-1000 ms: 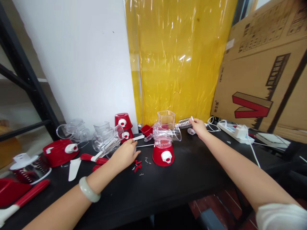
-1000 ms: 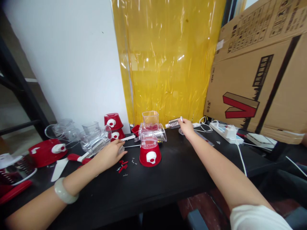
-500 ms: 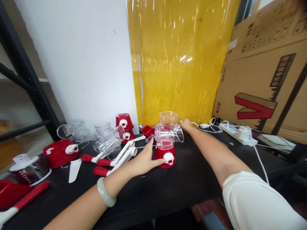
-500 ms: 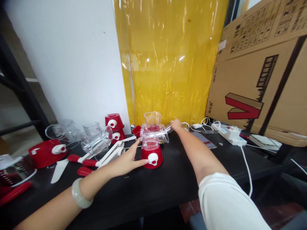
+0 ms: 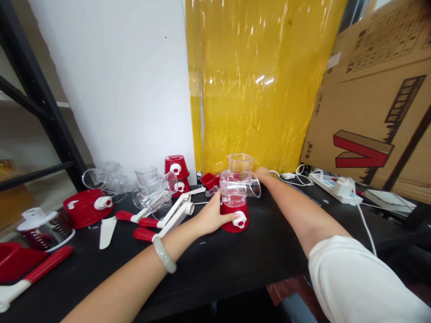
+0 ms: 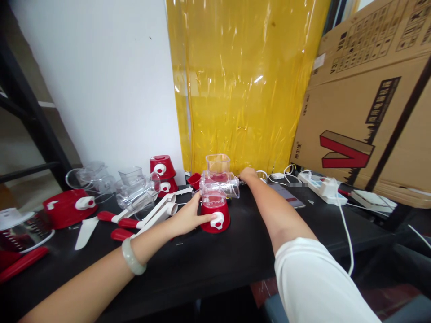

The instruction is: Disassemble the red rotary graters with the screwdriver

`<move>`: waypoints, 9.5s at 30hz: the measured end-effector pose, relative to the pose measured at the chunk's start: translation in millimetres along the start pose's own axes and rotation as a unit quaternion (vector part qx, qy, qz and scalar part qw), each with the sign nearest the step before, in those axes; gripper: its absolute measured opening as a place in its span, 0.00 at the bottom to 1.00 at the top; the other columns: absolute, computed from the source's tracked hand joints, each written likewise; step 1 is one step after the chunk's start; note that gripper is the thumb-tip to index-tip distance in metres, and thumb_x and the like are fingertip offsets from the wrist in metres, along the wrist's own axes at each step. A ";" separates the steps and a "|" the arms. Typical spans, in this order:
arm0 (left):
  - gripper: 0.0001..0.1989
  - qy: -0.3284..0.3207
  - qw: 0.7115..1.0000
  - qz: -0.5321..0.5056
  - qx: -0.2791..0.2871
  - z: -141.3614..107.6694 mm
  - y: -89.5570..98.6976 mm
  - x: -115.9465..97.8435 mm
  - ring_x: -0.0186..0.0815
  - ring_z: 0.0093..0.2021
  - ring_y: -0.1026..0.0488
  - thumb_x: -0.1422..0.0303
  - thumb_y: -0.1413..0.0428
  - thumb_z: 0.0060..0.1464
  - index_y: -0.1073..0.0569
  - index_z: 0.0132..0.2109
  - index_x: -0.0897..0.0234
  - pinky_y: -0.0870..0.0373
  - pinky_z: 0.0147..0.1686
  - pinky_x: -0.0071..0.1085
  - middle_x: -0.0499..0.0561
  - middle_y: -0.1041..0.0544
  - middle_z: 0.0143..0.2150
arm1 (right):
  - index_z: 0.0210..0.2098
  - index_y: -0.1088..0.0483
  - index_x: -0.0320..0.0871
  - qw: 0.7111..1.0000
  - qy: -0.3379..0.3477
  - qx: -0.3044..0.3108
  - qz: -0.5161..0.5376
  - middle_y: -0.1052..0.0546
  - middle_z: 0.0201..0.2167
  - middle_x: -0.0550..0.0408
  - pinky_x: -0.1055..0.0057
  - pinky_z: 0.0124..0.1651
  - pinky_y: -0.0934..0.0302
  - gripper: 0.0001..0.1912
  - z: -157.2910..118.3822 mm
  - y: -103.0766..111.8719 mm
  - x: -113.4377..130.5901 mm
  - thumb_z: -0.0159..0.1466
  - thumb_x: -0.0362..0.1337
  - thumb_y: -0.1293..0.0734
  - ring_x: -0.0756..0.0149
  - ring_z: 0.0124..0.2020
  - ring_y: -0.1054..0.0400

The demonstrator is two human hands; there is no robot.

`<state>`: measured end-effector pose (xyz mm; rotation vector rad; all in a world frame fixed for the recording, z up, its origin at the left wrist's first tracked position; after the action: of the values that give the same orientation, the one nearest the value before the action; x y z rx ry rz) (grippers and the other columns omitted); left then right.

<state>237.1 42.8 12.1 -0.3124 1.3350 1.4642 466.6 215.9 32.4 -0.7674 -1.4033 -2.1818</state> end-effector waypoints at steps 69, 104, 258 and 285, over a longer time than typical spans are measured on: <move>0.24 0.205 0.901 -0.254 0.285 34.3 -5.8 46.5 0.39 0.58 0.31 0.75 0.40 0.45 0.27 0.52 0.60 0.39 0.61 0.39 0.52 0.24 0.54 | 0.48 0.30 0.38 0.921 0.370 0.006 -0.121 0.24 0.47 0.43 0.59 0.50 0.37 0.21 -127.5 68.4 185.1 0.62 0.46 0.38 0.53 0.47 0.30; 0.32 0.189 0.926 -0.267 0.187 36.2 -21.1 49.5 0.41 0.59 0.32 0.78 0.48 0.41 0.31 0.56 0.57 0.40 0.60 0.41 0.50 0.25 0.56 | 0.49 0.27 0.46 0.905 0.406 0.124 -0.018 0.27 0.48 0.50 0.59 0.53 0.36 0.19 -117.2 67.7 187.1 0.58 0.40 0.30 0.60 0.48 0.31; 0.18 0.061 0.822 0.540 -0.172 -66.4 214.5 -45.3 0.44 0.36 0.27 0.52 0.50 0.58 0.30 0.42 0.63 0.30 0.36 0.40 0.55 0.26 0.37 | 0.70 0.61 0.47 0.859 0.492 0.115 0.077 0.45 0.64 0.38 0.49 0.58 0.37 0.41 -118.6 -33.8 214.0 0.65 0.44 0.36 0.49 0.61 0.40; 0.16 0.157 0.881 0.446 0.025 -57.3 116.5 41.4 0.49 0.39 0.24 0.55 0.54 0.61 0.35 0.45 0.62 0.33 0.37 0.39 0.58 0.23 0.40 | 0.44 0.31 0.38 0.848 0.402 0.109 -0.327 0.27 0.45 0.42 0.62 0.46 0.38 0.11 -170.6 -79.0 92.4 0.67 0.28 0.43 0.53 0.48 0.32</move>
<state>101.5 40.7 25.1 0.1505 1.9125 2.1910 311.0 85.0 -17.5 0.7738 -1.4823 -2.2706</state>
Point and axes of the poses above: each hand's wrist, its own z-axis towards the middle knuckle, its own y-axis out of the back of the hand, x = y × z, the point moved 9 cm from there along z, towards the middle knuckle
